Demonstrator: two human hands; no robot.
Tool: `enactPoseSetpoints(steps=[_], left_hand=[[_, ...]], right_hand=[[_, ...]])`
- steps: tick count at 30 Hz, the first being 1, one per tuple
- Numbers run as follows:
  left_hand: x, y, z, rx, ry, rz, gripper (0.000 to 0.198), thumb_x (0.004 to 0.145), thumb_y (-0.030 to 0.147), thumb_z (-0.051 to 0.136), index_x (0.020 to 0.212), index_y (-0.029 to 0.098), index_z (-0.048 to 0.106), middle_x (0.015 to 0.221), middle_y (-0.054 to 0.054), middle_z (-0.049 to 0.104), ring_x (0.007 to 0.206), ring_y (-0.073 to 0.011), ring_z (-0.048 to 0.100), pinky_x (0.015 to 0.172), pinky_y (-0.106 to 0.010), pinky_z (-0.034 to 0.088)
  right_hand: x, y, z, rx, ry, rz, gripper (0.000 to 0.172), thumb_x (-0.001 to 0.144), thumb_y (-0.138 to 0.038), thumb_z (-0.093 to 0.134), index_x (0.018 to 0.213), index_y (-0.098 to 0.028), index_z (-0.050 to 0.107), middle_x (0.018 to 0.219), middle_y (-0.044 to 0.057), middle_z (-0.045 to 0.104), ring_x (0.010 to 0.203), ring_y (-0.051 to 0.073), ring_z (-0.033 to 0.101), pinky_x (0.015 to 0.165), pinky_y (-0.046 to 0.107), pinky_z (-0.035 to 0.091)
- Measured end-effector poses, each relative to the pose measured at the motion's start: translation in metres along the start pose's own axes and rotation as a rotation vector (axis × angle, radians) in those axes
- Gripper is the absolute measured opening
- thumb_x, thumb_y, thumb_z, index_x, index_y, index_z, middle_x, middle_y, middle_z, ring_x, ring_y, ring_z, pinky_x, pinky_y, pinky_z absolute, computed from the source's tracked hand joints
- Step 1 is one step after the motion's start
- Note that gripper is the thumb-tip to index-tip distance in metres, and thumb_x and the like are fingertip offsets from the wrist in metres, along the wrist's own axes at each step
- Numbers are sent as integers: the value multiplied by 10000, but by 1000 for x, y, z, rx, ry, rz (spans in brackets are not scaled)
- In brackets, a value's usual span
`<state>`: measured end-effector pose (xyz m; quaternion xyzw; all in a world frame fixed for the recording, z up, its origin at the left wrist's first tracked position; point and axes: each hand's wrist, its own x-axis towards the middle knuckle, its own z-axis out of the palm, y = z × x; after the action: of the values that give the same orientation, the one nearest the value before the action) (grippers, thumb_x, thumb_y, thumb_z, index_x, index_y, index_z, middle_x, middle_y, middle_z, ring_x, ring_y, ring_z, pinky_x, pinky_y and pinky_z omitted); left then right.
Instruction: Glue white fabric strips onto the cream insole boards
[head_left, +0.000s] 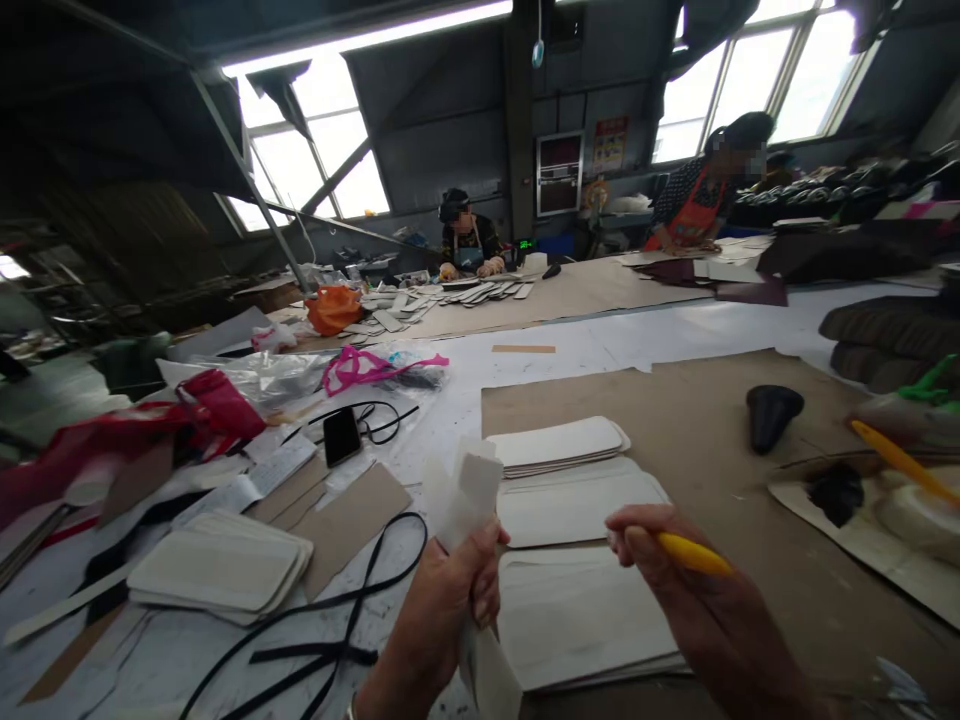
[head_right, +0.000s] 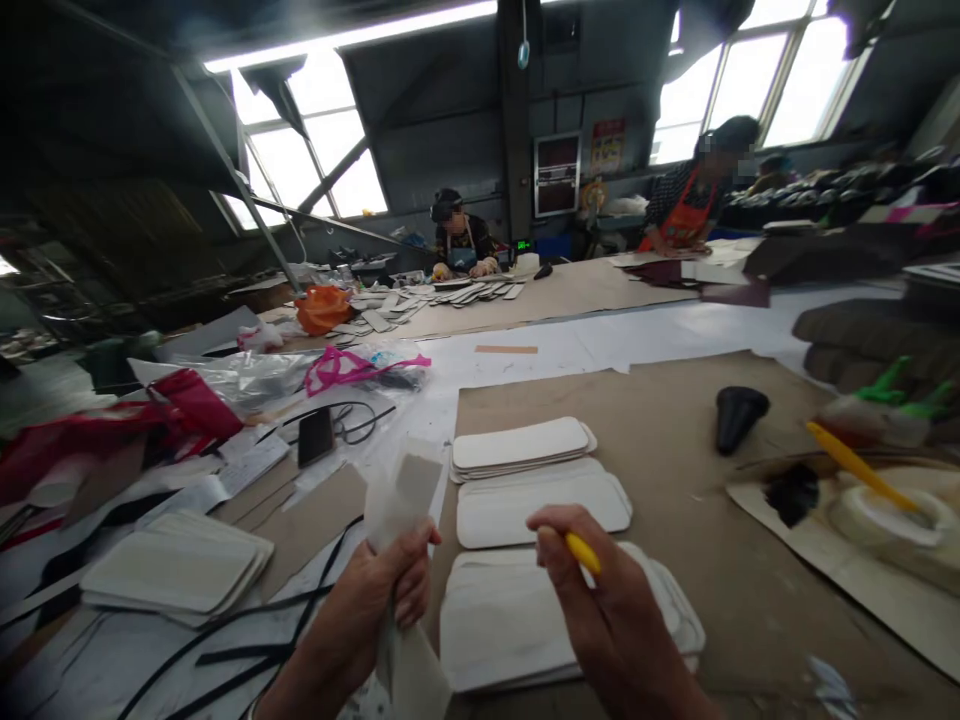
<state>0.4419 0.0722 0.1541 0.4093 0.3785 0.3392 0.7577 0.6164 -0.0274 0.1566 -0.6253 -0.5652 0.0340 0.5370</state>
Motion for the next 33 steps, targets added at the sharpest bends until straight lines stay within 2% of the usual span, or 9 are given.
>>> enactPoseSetpoints(steps=[5,9,11,13,18,20,22,28,33], left_hand=[[-18,-17,13,71,-18,-2,405,610,513,701,693,148,547,361,114,293,315,-24,237,341,-163,199],[-26,-30,23,337,28,99,444,600,594,638,599,166,520,369,71,342,352,-68,316,361,-195,252],[-30,-31,29,460,6,223,346,683,516,582,635,174,558,492,6,508,512,-130,490,516,-231,402],[-32,-32,34,577,17,301,244,753,405,503,670,189,579,653,-38,615,707,-184,572,703,-276,435],[-30,-38,38,854,186,293,103,720,250,466,659,187,521,648,-63,620,648,-214,568,633,-317,412],[-28,-42,37,806,175,341,92,704,245,466,652,186,513,641,-62,620,643,-214,566,600,-306,410],[-26,-45,37,632,160,345,111,696,270,481,659,177,531,657,-66,632,663,-216,576,584,-293,419],[-8,-57,39,108,73,150,328,606,283,625,888,119,588,663,-55,672,643,-207,601,566,-276,458],[12,-77,31,101,184,172,446,527,358,731,868,103,596,685,-98,691,697,-260,641,613,-306,487]], right_hand=[[2,-25,14,30,-96,-65,190,892,-289,417,796,-194,552,675,3,587,612,119,553,585,207,432],[-2,-47,22,-68,-223,45,219,763,-392,612,813,-187,550,610,-26,537,549,126,503,547,229,404],[-7,-55,27,-150,-253,111,355,649,-415,717,848,-185,533,638,-23,548,583,147,520,562,243,410],[-13,-58,33,-203,-236,152,441,611,-406,741,911,-182,508,696,-1,578,644,177,549,596,263,424],[-26,-51,46,-319,-132,93,95,779,-274,528,782,-193,479,651,18,556,642,195,554,595,279,409],[-29,-46,49,-322,-100,71,36,783,-213,465,764,-192,488,662,31,563,650,197,557,592,277,408],[-30,-43,50,-259,-113,60,106,773,-166,422,817,-186,517,718,45,592,694,194,573,624,274,425],[-25,-30,55,-102,-28,104,186,771,-205,364,821,-198,543,717,35,603,674,183,576,633,266,442],[-17,-22,54,34,-4,185,280,804,-407,377,719,-209,556,631,21,605,589,180,576,589,264,445]])
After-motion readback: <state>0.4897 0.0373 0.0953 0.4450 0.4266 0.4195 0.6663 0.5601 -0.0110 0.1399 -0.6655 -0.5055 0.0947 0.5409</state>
